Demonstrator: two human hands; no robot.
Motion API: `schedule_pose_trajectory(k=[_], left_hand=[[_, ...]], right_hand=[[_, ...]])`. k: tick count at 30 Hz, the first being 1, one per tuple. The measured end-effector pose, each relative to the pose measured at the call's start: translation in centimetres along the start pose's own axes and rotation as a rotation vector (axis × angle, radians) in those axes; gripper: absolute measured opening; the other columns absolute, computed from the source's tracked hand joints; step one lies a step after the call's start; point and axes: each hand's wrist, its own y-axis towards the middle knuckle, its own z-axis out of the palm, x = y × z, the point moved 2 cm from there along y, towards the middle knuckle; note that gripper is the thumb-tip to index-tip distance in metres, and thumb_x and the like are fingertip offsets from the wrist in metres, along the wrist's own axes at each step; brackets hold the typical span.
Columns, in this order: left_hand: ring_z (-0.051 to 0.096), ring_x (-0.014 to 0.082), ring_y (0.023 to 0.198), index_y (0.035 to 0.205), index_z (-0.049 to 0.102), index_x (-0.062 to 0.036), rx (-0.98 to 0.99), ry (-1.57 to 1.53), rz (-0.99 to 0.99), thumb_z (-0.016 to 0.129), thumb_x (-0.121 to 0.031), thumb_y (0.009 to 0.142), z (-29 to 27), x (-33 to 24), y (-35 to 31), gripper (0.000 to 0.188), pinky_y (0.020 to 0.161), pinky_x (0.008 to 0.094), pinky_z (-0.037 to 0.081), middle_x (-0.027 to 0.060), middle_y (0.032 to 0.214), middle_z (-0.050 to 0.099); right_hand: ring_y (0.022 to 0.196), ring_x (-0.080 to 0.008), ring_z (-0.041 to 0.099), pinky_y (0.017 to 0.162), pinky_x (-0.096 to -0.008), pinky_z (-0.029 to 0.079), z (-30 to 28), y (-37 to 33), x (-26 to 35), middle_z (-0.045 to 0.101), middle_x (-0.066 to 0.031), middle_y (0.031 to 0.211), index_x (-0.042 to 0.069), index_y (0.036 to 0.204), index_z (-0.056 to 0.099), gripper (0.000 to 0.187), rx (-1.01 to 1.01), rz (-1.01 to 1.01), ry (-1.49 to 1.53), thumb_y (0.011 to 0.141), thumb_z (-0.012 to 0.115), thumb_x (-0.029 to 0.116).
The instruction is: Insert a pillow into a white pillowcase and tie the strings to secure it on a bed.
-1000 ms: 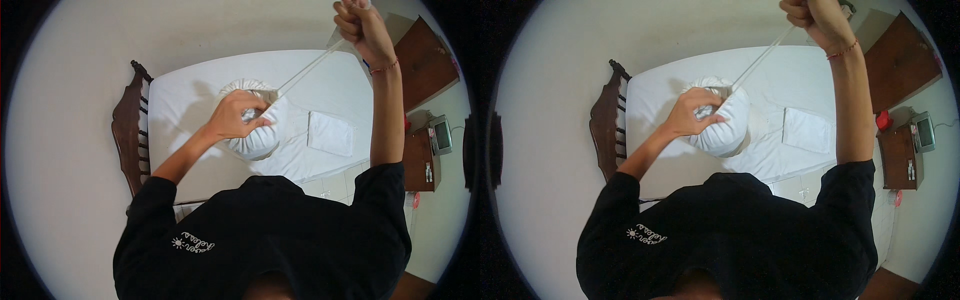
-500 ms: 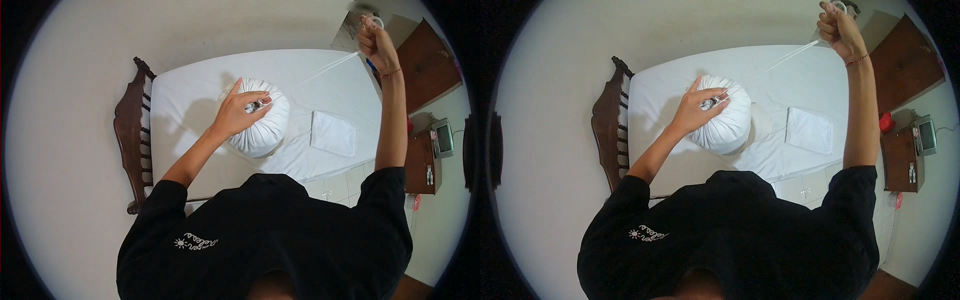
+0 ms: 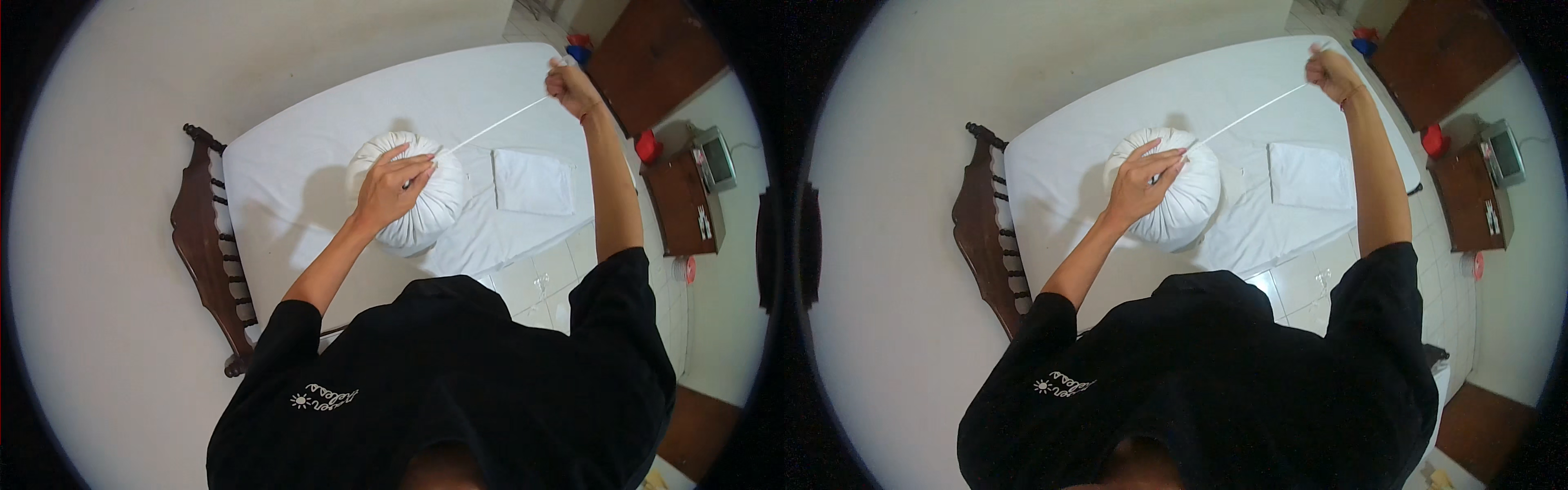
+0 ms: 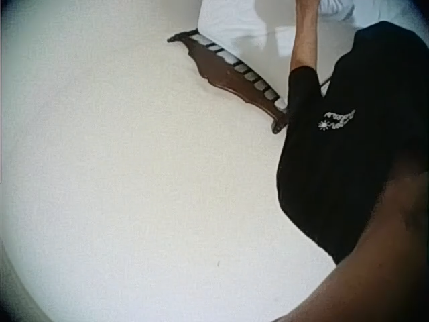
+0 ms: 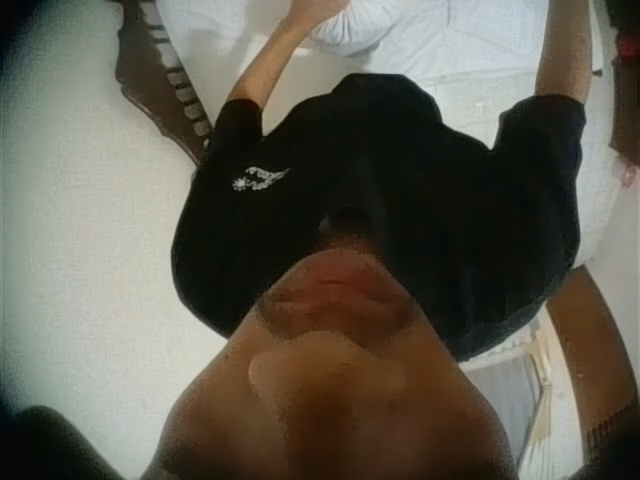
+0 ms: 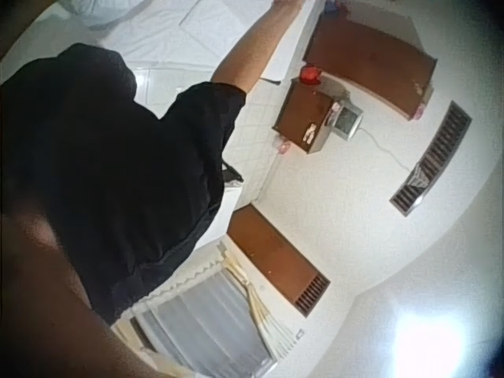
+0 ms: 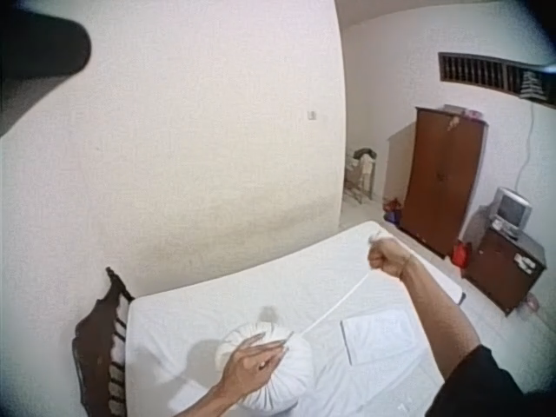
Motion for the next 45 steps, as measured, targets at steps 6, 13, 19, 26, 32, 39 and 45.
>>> schedule_pose_trajectory(k=[6,13,19,26,32,39,45], left_hand=[[0.071,0.0196,0.094,0.099,0.075,-0.0050,0.028,0.078,-0.090,0.067,-0.011,0.090,-0.7,0.8,-0.9,0.014,0.105,0.0425,0.043,0.0108,0.101,0.074],[0.069,0.0200,0.098,0.100,0.075,-0.0063,0.122,0.081,-0.114,0.067,-0.012,0.091,-1.5,-0.5,-0.6,0.014,0.107,0.0440,0.040,0.0085,0.102,0.074],[0.068,0.0182,0.101,0.097,0.076,-0.0108,0.076,0.275,-0.234,0.068,-0.012,0.089,-5.0,-3.6,-1.5,0.011,0.109,0.0420,0.035,0.0054,0.100,0.074],[0.059,0.0111,0.071,0.103,0.071,0.0005,-0.417,-0.466,-1.398,0.063,-0.021,0.097,-6.1,-8.5,-7.6,0.024,0.064,0.0233,0.047,0.0055,0.092,0.069],[0.066,0.0164,0.083,0.108,0.066,0.0051,-0.754,-1.006,-1.410,0.059,-0.017,0.099,-8.0,-5.2,-10.3,0.025,0.074,0.0267,0.056,0.0080,0.092,0.069],[0.068,0.0180,0.082,0.102,0.065,0.0059,-0.095,-0.719,-1.516,0.066,-0.008,0.092,-10.6,-3.0,-6.6,0.017,0.081,0.0294,0.059,0.0108,0.093,0.068],[0.071,0.0201,0.083,0.100,0.067,0.0086,0.278,-0.626,-1.396,0.069,-0.012,0.091,-9.6,-0.7,-1.7,0.023,0.080,0.0289,0.059,0.0181,0.100,0.070]], right_hand=[[0.118,-0.0276,0.056,0.101,-0.0372,0.043,9.9,-6.5,-9.6,0.062,-0.0140,0.122,0.007,0.124,0.061,0.041,-0.450,-0.847,-1.197,0.085,0.072,0.015],[0.091,-0.0271,0.062,0.077,-0.0414,0.047,22.6,-9.0,-15.2,0.065,-0.0049,0.095,0.007,0.090,0.064,0.018,0.061,-0.757,-1.129,0.073,0.070,0.004],[0.084,-0.0292,0.059,0.072,-0.0398,0.048,25.6,-6.9,-14.3,0.063,-0.0086,0.083,0.006,0.084,0.060,0.011,0.328,-0.736,-1.109,0.074,0.066,0.006],[0.084,-0.0305,0.058,0.072,-0.0428,0.049,31.6,-5.2,-16.4,0.062,-0.0103,0.080,0.005,0.083,0.061,0.010,0.557,-0.673,-1.045,0.076,0.066,0.010],[0.089,-0.0282,0.058,0.069,-0.0390,0.050,34.6,-8.9,-17.8,0.060,-0.0090,0.084,0.003,0.084,0.061,0.014,0.599,-0.897,-1.118,0.073,0.066,0.009],[0.092,-0.0238,0.056,0.067,-0.0313,0.048,34.8,-11.8,-18.7,0.059,-0.0089,0.086,0.003,0.087,0.061,0.013,0.382,-1.017,-1.539,0.077,0.061,0.011],[0.081,-0.0213,0.060,0.059,-0.0324,0.048,31.9,-13.4,-17.5,0.059,-0.0066,0.081,0.007,0.090,0.063,0.011,-0.005,-0.788,-1.465,0.084,0.063,0.016]])
